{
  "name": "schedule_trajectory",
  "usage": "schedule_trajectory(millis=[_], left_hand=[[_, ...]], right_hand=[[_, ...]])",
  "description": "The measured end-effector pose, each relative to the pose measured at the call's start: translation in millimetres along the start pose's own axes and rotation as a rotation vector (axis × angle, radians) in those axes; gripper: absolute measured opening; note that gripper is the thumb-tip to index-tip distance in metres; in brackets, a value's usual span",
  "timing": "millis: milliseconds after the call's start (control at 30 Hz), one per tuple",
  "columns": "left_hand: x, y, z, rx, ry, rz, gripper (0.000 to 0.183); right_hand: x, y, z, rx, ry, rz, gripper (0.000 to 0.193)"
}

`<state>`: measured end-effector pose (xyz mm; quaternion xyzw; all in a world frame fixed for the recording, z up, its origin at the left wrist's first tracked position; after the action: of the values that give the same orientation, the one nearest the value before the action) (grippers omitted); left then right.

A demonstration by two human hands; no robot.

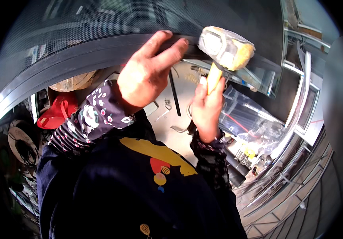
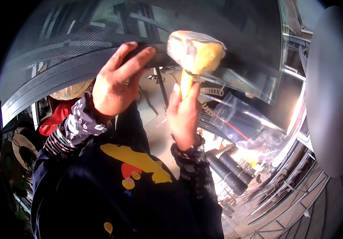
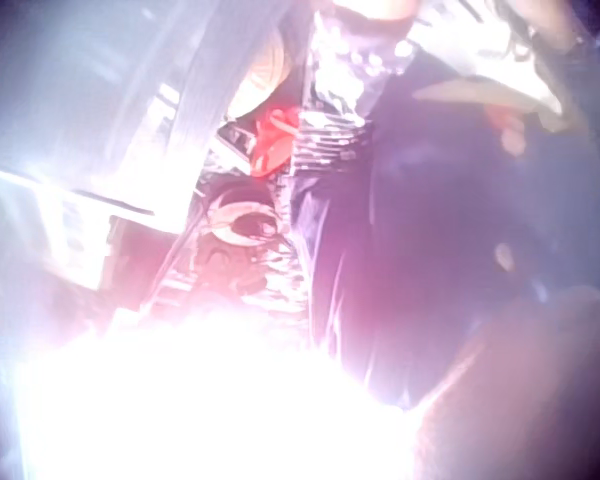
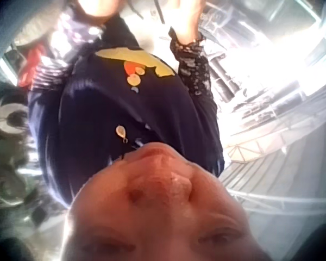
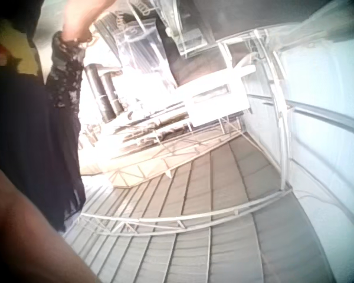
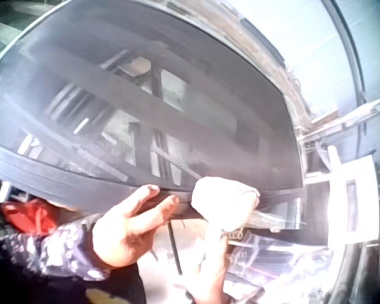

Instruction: The person assembles a window screen by hammering a black frame into the edges of the screen mesh using a mallet and then tucking in a rubber gasket seal.

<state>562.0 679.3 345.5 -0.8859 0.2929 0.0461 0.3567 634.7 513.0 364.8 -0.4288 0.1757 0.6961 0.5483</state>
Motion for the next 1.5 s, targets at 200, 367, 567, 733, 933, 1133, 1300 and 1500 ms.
schedule_trajectory(millis=[200, 367, 567, 733, 933, 1133, 1300, 1500], left_hand=[[2.9, 6.1, 6.8, -0.01, -0.016, -0.02, 0.04], [0.2, 4.5, 1.3, -0.006, -0.031, -0.012, 0.042], [8.3, -4.0, -4.3, -0.036, 0.035, -0.019, 0.041], [46.5, -5.5, -12.7, -0.001, 0.038, 0.057, 0.047], [65.9, -8.3, -21.2, 0.01, 0.026, 0.106, 0.046], [48.7, -7.9, -23.7, -0.018, -0.126, 0.156, 0.053], [-0.6, 3.1, -26.9, -0.12, -0.264, 0.188, 0.058], [146.4, -8.7, -75.4, -0.068, -0.034, 0.303, 0.062]], right_hand=[[-36.4, -30.7, 3.2, -0.102, 0.008, 0.006, 0.021], [-61.0, -37.8, 5.4, 0.12, -0.446, -0.233, 0.039], [-19.5, -19.4, -22.9, -0.036, 0.069, -0.047, 0.03], [-11.8, -10.4, -27.9, 0.04, 0.039, -0.025, 0.023], [-40.8, 21.0, -63.1, 0.454, -0.542, -0.095, 0.011], [-88.1, 5.2, -119.5, 0.583, -0.611, -0.277, 0.014], [-128.0, -10.0, -167.6, 0.495, -0.502, -0.312, 0.013], [-128.7, -62.3, -216.5, 0.23, -0.205, -0.301, 0.017]])
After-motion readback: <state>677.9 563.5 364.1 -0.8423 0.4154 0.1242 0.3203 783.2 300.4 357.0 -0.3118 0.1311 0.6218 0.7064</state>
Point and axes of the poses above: each hand's wrist, its own y-axis away from the middle knuckle, its own x-axis out of the palm, z = x × y, the point moved 2 cm from there along -y, towards the middle knuckle, and after that the axes turned 14 degrees about -z, right-handed, at the moved point
